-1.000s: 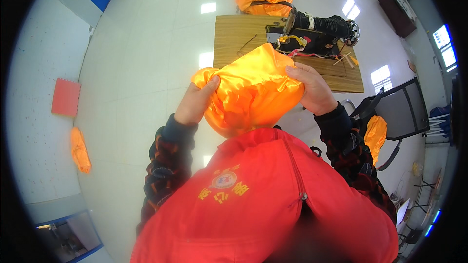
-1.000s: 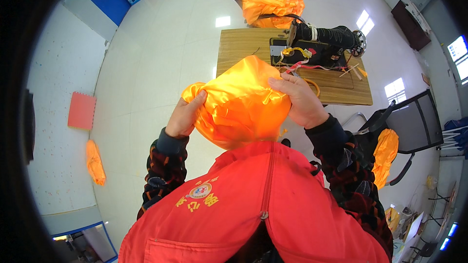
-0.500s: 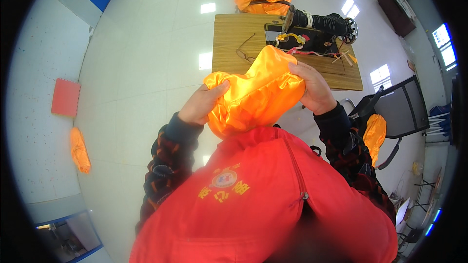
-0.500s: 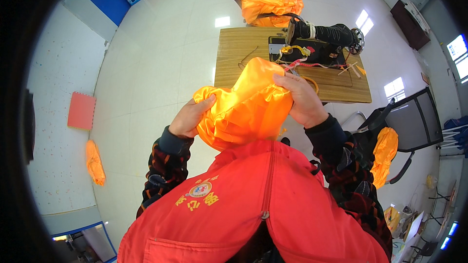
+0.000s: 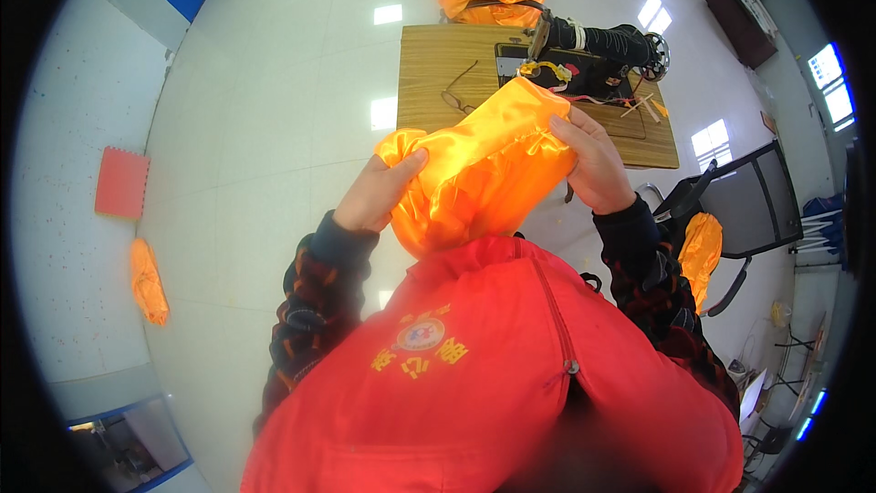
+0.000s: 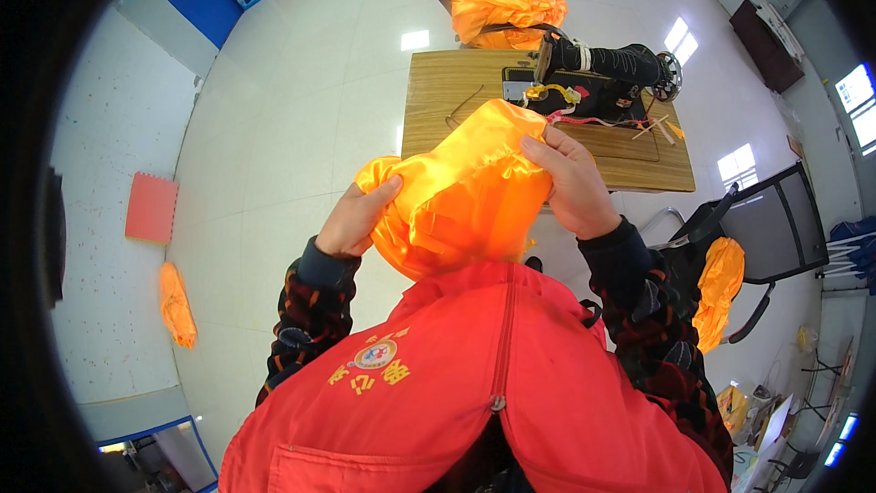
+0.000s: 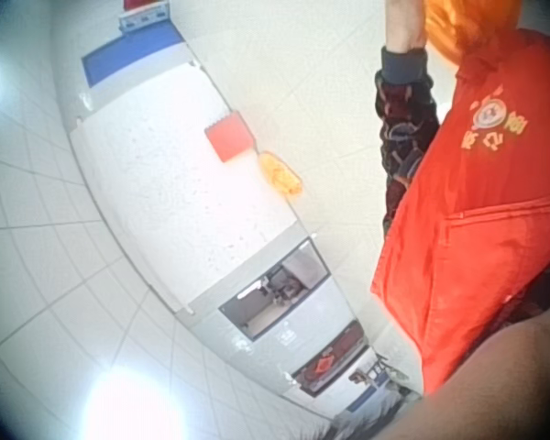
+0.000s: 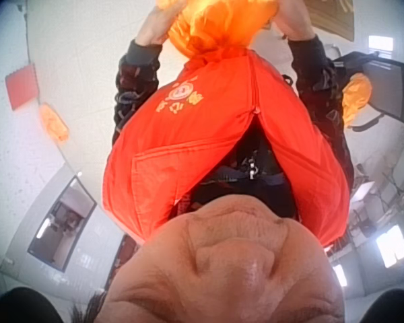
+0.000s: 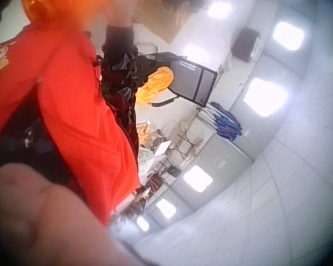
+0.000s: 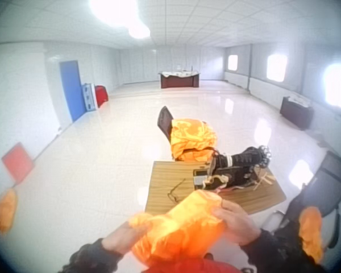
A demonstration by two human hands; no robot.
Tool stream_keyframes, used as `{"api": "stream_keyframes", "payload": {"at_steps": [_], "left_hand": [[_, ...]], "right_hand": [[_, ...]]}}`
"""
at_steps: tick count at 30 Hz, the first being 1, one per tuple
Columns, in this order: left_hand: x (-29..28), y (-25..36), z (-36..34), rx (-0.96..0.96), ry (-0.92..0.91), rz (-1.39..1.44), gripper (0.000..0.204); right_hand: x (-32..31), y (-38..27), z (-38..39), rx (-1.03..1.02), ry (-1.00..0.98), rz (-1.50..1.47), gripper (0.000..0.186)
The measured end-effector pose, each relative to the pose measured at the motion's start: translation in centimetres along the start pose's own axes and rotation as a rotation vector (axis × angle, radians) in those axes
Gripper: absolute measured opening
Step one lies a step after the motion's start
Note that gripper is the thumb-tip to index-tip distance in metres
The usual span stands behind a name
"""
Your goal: The person cuts an orange fabric with scissors, measures it with a tape measure, and folds it. The person repeats cutting and measuring actions on the fabric.
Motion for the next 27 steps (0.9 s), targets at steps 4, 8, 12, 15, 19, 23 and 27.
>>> {"api": "stream_keyframes", "payload": {"at_steps": [4,8,12,15,19,23,27], "left_hand": [[-0.7,0.7,0.5,0.175,0.141,-0.071,0.024],[-0.6,1.0,0.7,0.233,0.179,-0.058,0.022],[-0.5,0.6,0.4,0.131,0.251,0.147,0.024],[0.3,0.1,-0.1,0.068,0.236,0.359,0.025],[1.3,-0.7,-0.8,-0.065,0.202,0.239,0.026],[3.5,-0.5,-1.1,-0.068,0.026,0.147,0.028],[4.8,1.1,-0.1,0.02,-0.154,-0.19,0.026]], "right_hand": [[0.0,-1.6,-0.1,-0.247,-0.008,0.3,0.032],[-0.4,-1.6,-0.6,-0.31,0.014,0.336,0.029],[-0.7,-1.1,-1.3,-0.316,0.06,0.343,0.025],[-0.4,0.3,-1.7,-0.325,0.114,0.375,0.017],[1.0,3.2,-1.9,-0.175,0.066,0.727,0.015],[4.9,4.6,-0.9,-0.432,-0.198,0.984,0.029],[4.9,4.6,-1.1,-0.466,-0.156,1.064,0.025]]}}
Point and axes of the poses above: each hand's wrist, its own z-axis away from the middle knuckle, its own x-axis out of the palm, y = z × x, the point moved 7 cm from there along -z, towards the middle knuckle, and after that the axes turned 10 degrees about -z, right-handed, at the moved point
